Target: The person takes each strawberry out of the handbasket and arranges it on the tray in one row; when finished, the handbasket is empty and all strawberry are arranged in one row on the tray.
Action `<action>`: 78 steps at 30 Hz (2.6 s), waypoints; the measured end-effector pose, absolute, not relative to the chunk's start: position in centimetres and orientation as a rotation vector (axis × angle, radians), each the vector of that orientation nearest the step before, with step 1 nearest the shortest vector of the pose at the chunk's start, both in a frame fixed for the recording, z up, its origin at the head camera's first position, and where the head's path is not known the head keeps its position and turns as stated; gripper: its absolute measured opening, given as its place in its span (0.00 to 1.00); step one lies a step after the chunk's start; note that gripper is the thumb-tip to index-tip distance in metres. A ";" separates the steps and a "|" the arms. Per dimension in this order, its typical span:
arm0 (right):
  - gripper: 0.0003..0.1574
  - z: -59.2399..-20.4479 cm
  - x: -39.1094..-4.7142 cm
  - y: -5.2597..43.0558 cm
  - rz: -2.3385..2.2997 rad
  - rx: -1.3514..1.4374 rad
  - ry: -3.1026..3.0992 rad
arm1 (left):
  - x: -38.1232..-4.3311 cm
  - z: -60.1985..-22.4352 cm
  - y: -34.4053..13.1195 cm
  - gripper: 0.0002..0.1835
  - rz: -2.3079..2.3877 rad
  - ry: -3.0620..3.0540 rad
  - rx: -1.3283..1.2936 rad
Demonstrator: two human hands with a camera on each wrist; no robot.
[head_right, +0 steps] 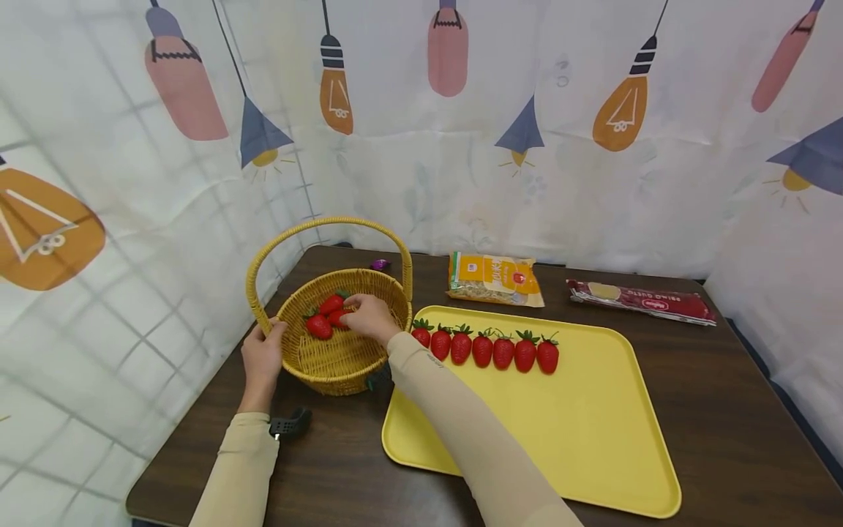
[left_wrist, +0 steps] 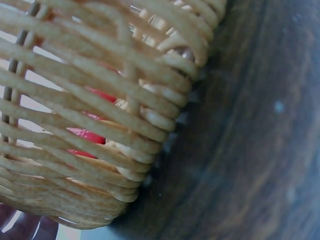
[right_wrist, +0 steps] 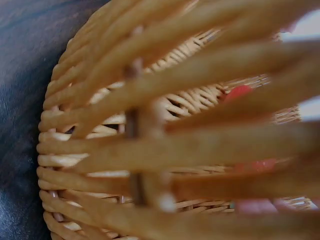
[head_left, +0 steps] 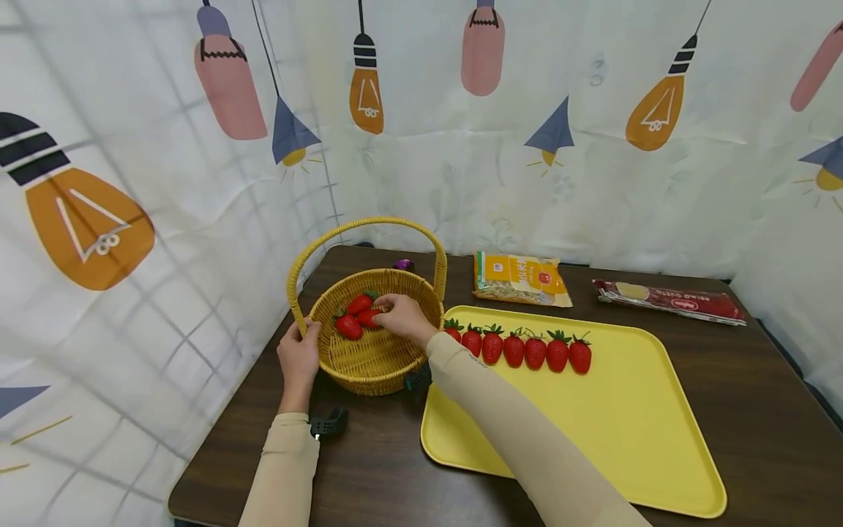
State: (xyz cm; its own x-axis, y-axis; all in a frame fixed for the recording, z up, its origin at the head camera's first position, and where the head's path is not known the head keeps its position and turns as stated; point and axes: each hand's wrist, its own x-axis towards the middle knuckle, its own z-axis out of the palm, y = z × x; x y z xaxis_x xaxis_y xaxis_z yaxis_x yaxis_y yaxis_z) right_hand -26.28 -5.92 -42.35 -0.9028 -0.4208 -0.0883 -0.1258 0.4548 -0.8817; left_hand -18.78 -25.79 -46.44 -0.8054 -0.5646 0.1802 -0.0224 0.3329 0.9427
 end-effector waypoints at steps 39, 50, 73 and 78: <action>0.23 -43.0 -26.2 -6.5 -0.973 -0.984 2.196 | -18.9 -46.5 -25.5 0.09 -1.502 -2.106 0.527; 0.23 -43.5 -26.2 -6.6 -0.978 -1.050 2.141 | -18.9 -46.6 -25.6 0.11 -1.501 -2.095 0.533; 0.19 -43.4 -26.0 -6.5 -1.034 -1.097 1.984 | -19.0 -46.7 -25.7 0.11 -1.447 -2.105 0.515; 0.17 -43.4 -25.8 -6.5 -1.053 -1.108 1.959 | -19.0 -46.7 -25.7 0.11 -1.449 -2.109 0.514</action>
